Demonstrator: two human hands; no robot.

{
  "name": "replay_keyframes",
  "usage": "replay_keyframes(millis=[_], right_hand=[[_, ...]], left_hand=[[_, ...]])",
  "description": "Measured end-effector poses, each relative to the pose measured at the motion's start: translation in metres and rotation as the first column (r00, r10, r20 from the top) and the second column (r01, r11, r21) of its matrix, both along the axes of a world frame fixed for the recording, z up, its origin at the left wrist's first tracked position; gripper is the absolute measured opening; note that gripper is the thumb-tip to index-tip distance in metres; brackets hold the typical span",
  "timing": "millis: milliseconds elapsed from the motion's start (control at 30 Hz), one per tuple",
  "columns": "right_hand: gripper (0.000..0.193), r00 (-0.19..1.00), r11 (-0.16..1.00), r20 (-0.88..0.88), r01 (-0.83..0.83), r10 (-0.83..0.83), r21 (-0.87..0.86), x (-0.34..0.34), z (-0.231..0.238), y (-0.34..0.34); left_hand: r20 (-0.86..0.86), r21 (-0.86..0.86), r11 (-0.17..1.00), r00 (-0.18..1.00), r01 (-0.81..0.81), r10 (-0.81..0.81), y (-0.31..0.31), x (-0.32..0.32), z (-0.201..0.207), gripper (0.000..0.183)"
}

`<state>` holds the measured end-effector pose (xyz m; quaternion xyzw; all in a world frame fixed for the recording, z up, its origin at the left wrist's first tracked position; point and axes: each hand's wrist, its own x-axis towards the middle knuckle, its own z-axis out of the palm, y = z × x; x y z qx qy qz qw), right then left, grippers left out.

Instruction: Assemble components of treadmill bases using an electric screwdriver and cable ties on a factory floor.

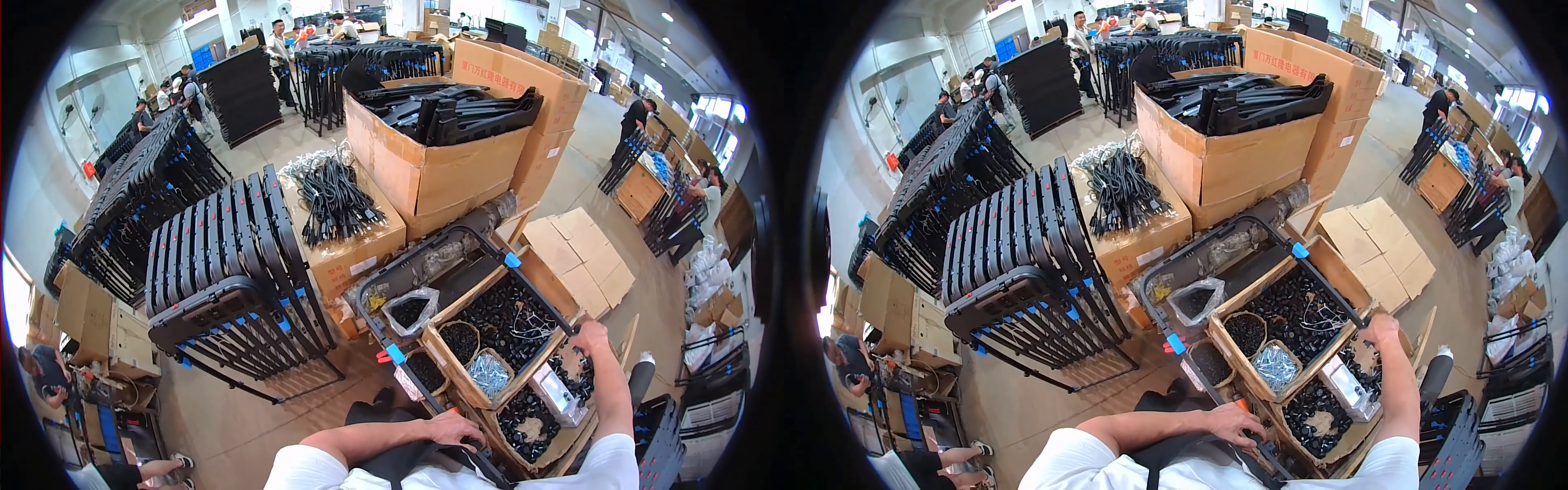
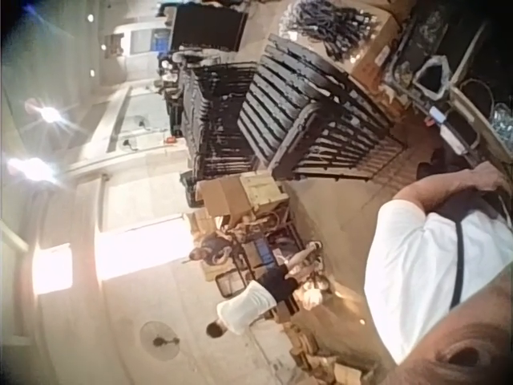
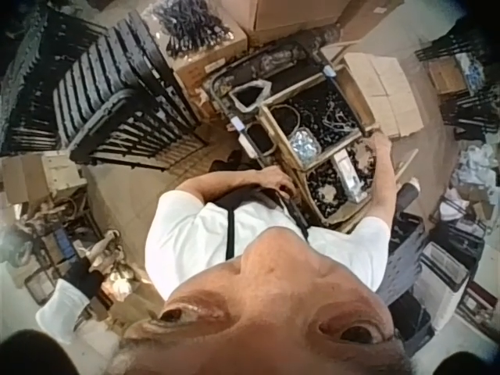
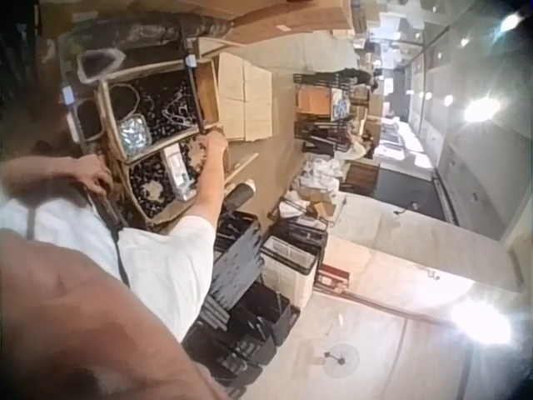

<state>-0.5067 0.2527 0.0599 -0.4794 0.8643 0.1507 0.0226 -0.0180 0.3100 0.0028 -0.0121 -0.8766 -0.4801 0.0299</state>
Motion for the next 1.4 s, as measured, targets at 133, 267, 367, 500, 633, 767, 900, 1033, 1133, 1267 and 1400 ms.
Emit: replay_keyframes(millis=[133,267,367,500,633,767,900,1033,1133,1267,1400], right_hand=[[0.059,0.995,0.995,-0.024,0.099,-0.099,-0.021,0.011,0.016,0.005],[0.046,0.997,0.966,0.056,-0.071,0.059,0.248,0.022,0.023,0.01],[0.041,0.998,0.991,0.021,0.058,-0.056,-0.124,0.012,0.013,0.015],[0.032,1.0,0.929,-0.024,-0.003,0.012,0.37,0.016,0.017,0.018],[0.026,1.0,0.997,0.01,-0.022,0.021,0.069,0.011,0.006,0.01],[0.024,0.995,0.987,-0.057,0.069,-0.078,-0.145,0.01,0.001,0.011],[0.024,0.996,0.921,-0.016,-0.071,0.083,0.382,-0.002,0.004,0.018],[0.021,1.0,0.991,0.024,0.001,0.002,-0.133,0.017,-0.006,0.015],[0.022,1.0,0.966,-0.001,0.012,-0.013,0.259,0.016,0.016,0.009],[0.024,1.0,0.995,-0.014,-0.013,0.014,0.095,-0.003,-0.017,0.008],[0.022,0.991,0.985,-0.085,0.092,-0.105,-0.143,0.003,-0.025,0.013]], left_hand=[[0.03,0.012,0.999,0.999,0.037,-0.037,0.002,-0.001,-0.002,0.042],[-0.045,-0.019,1.0,0.999,-0.006,0.005,0.002,0.003,-0.01,0.043],[0.025,-0.038,0.999,0.999,0.03,-0.029,0.003,-0.002,-0.001,0.043],[-0.008,-0.031,1.0,1.0,0.0,0.0,0.005,0.0,-0.004,0.041],[0.003,-0.047,0.999,1.0,-0.006,0.006,0.004,-0.001,0.001,0.039],[-0.032,-0.053,0.998,0.999,-0.036,0.035,0.003,-0.002,-0.002,0.038],[0.007,-0.035,0.999,1.0,-0.012,0.012,0.005,-0.006,0.006,0.039],[-0.008,-0.071,0.997,0.999,-0.036,0.035,0.011,0.003,0.004,0.038],[-0.041,-0.055,0.998,0.998,-0.044,0.042,0.006,-0.003,0.005,0.037],[0.022,-0.068,0.997,1.0,-0.02,0.021,0.016,-0.003,-0.005,0.036],[0.018,-0.055,0.998,1.0,-0.015,0.017,0.011,-0.001,0.006,0.037]])
